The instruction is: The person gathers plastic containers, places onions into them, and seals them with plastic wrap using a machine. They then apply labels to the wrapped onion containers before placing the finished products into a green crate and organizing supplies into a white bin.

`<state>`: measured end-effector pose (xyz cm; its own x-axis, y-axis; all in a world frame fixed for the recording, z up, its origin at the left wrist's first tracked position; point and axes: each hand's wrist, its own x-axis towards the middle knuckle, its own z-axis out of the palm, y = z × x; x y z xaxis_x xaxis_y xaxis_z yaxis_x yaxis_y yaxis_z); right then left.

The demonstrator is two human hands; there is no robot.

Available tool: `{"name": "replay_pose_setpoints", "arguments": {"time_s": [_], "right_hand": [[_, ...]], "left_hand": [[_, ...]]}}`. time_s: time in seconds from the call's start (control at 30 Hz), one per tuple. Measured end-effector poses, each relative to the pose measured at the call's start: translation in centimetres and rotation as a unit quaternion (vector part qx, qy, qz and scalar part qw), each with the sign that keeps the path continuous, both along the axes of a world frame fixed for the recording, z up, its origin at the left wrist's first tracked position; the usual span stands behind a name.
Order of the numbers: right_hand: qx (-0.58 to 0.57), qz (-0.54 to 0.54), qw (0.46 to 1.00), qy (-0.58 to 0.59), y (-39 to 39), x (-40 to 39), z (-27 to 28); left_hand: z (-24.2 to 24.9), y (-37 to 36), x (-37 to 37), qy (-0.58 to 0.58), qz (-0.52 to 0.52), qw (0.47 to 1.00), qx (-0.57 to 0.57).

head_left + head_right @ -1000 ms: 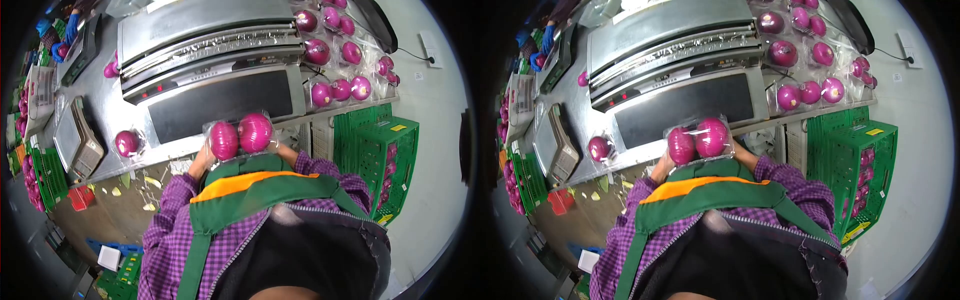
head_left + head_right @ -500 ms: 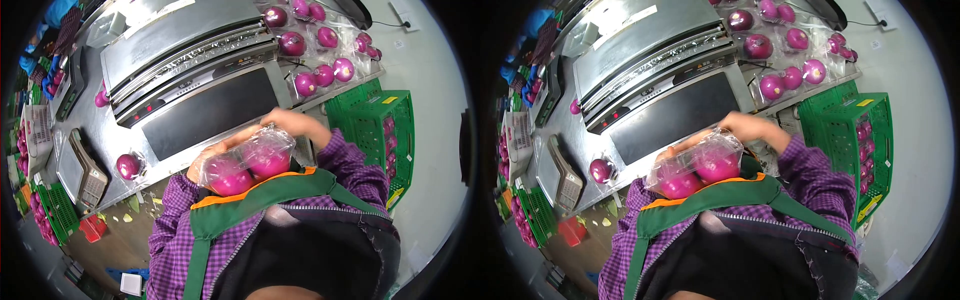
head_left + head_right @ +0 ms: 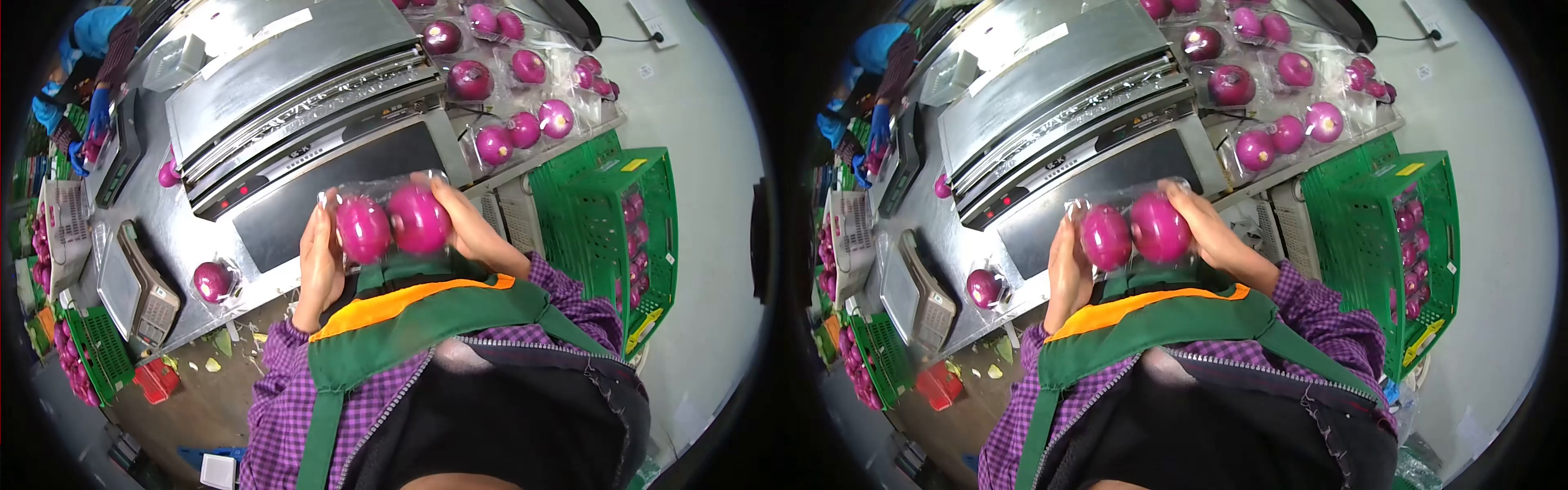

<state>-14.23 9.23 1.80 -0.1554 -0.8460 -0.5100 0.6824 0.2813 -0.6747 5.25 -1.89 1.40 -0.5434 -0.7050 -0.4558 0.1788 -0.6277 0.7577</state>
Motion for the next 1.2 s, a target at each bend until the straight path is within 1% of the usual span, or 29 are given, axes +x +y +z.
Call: {"name": "replay_pose_setpoints", "arguments": {"time_s": [0.03, 0.1, 0.13, 0.17, 0.23, 0.27, 0.3, 0.37, 0.4, 0.43, 0.47, 0.5, 0.53, 0.57, 0.6, 0.63, 0.67, 0.7, 0.77, 0.83, 0.87, 0.9, 0.93, 0.97, 1.03, 1.1, 1.13, 1.17, 1.2], "right_hand": [[-0.003, 0.007, 1.0, -0.002, -1.3, -0.4, -0.5], [0.004, 0.002, 0.994, 0.109, -3.5, -1.1, -2.3], [0.001, -0.01, 0.941, 0.339, -4.4, -1.3, -4.0], [-0.008, -0.005, 0.941, 0.338, -4.8, -1.3, -4.2], [0.004, 0.004, 0.85, 0.527, -4.7, -0.9, -4.6], [-0.008, -0.005, 0.866, 0.5, -4.4, -0.8, -4.9], [-0.008, -0.003, 0.866, 0.499, -4.1, -0.5, -5.0], [-0.036, -0.009, 0.901, 0.432, -3.5, -0.1, -4.8], [-0.046, -0.008, 0.894, 0.445, -3.4, 0.2, -4.0], [-0.053, -0.021, 0.899, 0.434, -3.1, 0.4, -4.2], [-0.054, -0.014, 0.884, 0.465, -3.0, 0.5, -3.6], [-0.054, -0.008, 0.868, 0.494, -2.8, 0.6, -3.0], [-0.038, 0.006, 0.856, 0.516, -2.6, 0.6, -2.3], [-0.022, 0.021, 0.844, 0.535, -2.4, 0.6, -1.7], [-0.006, 0.03, 0.847, 0.531, -2.3, 0.7, -2.0], [0.004, 0.038, 0.844, 0.534, -2.3, 0.7, -2.0], [0.005, 0.04, 0.848, 0.529, -2.3, 0.6, -1.9], [0.007, 0.043, 0.852, 0.522, -2.3, 0.6, -1.9], [-0.003, 0.033, 0.857, 0.514, -2.3, 0.7, -2.0], [-0.013, 0.02, 0.869, 0.494, -2.3, 0.9, -2.2], [-0.024, 0.015, 0.865, 0.501, -2.3, 0.9, -2.5], [-0.022, 0.006, 0.863, 0.505, -2.3, 1.0, -2.2], [-0.025, 0.003, 0.87, 0.493, -2.3, 1.2, -1.9], [-0.027, 0.002, 0.876, 0.481, -2.4, 1.4, -1.7], [-0.026, -0.009, 0.873, 0.486, -2.5, 1.6, -1.5], [-0.026, 0.007, 0.88, 0.474, -2.9, 1.5, -1.4], [-0.029, 0.0, 0.884, 0.466, -3.3, 1.6, -1.8], [-0.026, -0.006, 0.883, 0.469, -3.6, 1.6, -1.9], [-0.016, -0.014, 0.895, 0.447, -4.0, 1.8, -1.7]], "left_hand": [[-1.0, -0.8, -0.4, -0.002, 0.007, 1.0, -0.003], [-4.1, -2.3, -0.8, -0.065, 0.046, 0.987, -0.137], [-5.6, -2.7, -1.0, -0.115, 0.098, 0.971, -0.186], [-7.6, -3.2, -0.8, -0.176, 0.112, 0.94, -0.269], [-7.3, -2.7, -1.0, -0.225, 0.116, 0.908, -0.333], [-7.2, -2.3, -1.1, -0.214, 0.129, 0.923, -0.291], [-7.2, -2.1, -1.0, -0.215, 0.13, 0.923, -0.29], [-7.2, -2.1, -1.0, -0.172, 0.139, 0.941, -0.255], [-6.5, -2.3, -0.5, -0.232, 0.112, 0.929, -0.266], [-7.2, -2.2, 0.0, -0.209, 0.158, 0.926, -0.272], [-5.0, -2.6, 0.4, -0.204, 0.167, 0.944, -0.197], [-6.8, -3.4, 2.7, -0.232, 0.198, 0.906, -0.294], [-8.5, -5.0, 6.0, -0.29, 0.221, 0.846, -0.39], [-9.5, -6.4, 9.0, -0.244, 0.311, 0.834, -0.384], [-8.8, -7.2, 13.2, -0.362, 0.318, 0.767, -0.425], [-6.8, -7.6, 15.5, -0.442, 0.335, 0.748, -0.364], [-6.5, -8.1, 18.1, -0.529, 0.352, 0.649, -0.417], [-6.8, -8.8, 21.6, -0.582, 0.356, 0.603, -0.414], [-10.5, -10.3, 29.5, -0.712, 0.32, 0.48, -0.4], [-13.1, -11.0, 33.5, -0.758, 0.274, 0.531, -0.262], [-13.1, -10.9, 33.9, -0.645, 0.278, 0.682, -0.203], [-13.0, -10.3, 34.1, -0.507, 0.269, 0.808, -0.135], [-12.9, -9.7, 33.8, -0.458, 0.259, 0.835, -0.159], [-13.6, -9.9, 34.8, -0.405, 0.295, 0.858, -0.113], [-12.2, -9.9, 35.2, -0.369, 0.276, 0.887, -0.037], [-12.1, -10.7, 36.4, -0.279, 0.227, 0.929, 0.088], [-13.3, -11.1, 37.2, -0.176, 0.148, 0.972, 0.046], [-14.2, -11.4, 38.2, -0.203, 0.118, 0.972, 0.015], [-12.2, -10.4, 35.7, -0.22, 0.139, 0.966, -0.009]]}}
